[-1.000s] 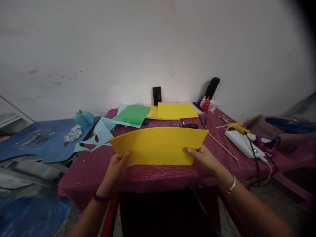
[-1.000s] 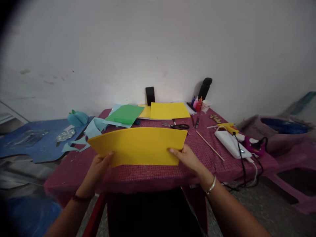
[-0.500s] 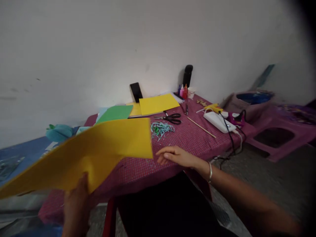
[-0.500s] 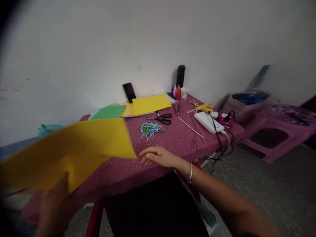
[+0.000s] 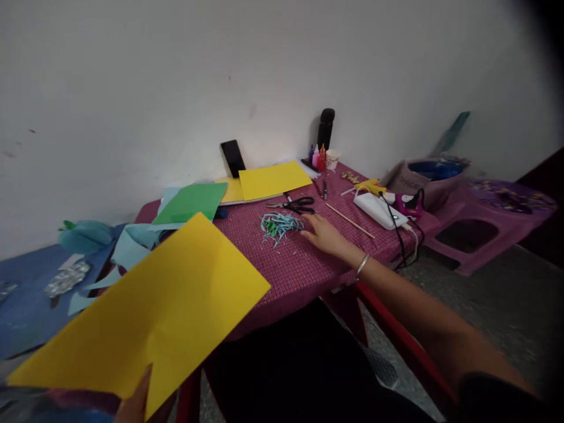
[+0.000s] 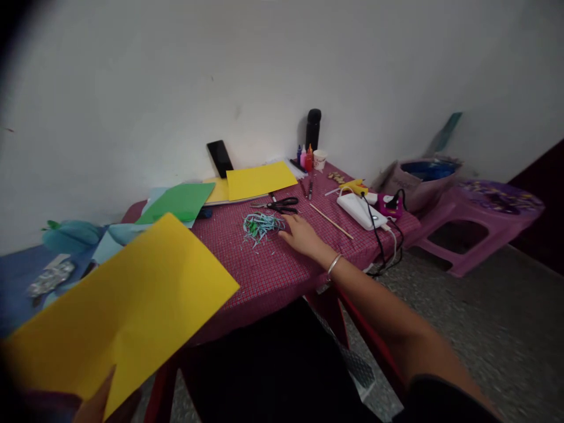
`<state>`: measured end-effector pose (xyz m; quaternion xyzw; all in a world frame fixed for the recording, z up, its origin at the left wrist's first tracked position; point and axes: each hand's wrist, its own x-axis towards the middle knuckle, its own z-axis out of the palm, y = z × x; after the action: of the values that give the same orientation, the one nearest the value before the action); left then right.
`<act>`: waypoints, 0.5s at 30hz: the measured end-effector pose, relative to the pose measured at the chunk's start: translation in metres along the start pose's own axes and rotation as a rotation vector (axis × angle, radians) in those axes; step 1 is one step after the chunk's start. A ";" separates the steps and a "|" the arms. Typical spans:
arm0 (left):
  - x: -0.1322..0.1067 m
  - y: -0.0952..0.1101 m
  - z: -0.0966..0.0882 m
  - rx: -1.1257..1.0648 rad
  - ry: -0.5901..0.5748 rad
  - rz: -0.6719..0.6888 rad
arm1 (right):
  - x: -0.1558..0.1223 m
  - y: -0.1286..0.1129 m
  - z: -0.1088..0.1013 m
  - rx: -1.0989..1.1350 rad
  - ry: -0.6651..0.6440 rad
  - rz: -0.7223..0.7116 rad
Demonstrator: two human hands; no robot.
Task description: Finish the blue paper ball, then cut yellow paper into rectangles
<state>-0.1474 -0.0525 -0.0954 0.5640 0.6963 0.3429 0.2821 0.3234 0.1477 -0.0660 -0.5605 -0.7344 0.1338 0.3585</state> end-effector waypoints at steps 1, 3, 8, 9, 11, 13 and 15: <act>-0.006 0.002 0.008 -0.002 0.007 -0.013 | -0.003 -0.008 0.002 0.027 -0.010 -0.030; -0.016 0.009 0.021 -0.025 -0.006 -0.049 | -0.012 -0.028 0.007 0.141 -0.068 -0.081; -0.021 0.023 0.032 -0.126 -0.083 -0.166 | -0.041 -0.072 0.020 0.509 -0.335 -0.037; -0.019 0.024 0.032 -0.151 -0.095 -0.193 | -0.046 -0.076 0.023 0.561 -0.372 -0.014; -0.015 0.027 0.034 -0.209 -0.121 -0.255 | -0.054 -0.081 0.028 0.650 -0.424 0.039; -0.014 0.032 0.038 -0.270 -0.141 -0.312 | -0.058 -0.083 0.031 0.762 -0.467 0.102; -0.013 0.040 0.043 -0.386 -0.148 -0.402 | -0.060 -0.083 0.033 0.902 -0.528 0.185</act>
<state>-0.0879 -0.0533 -0.0896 0.3742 0.6935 0.3643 0.4964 0.2475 0.0710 -0.0623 -0.3604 -0.6167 0.6042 0.3533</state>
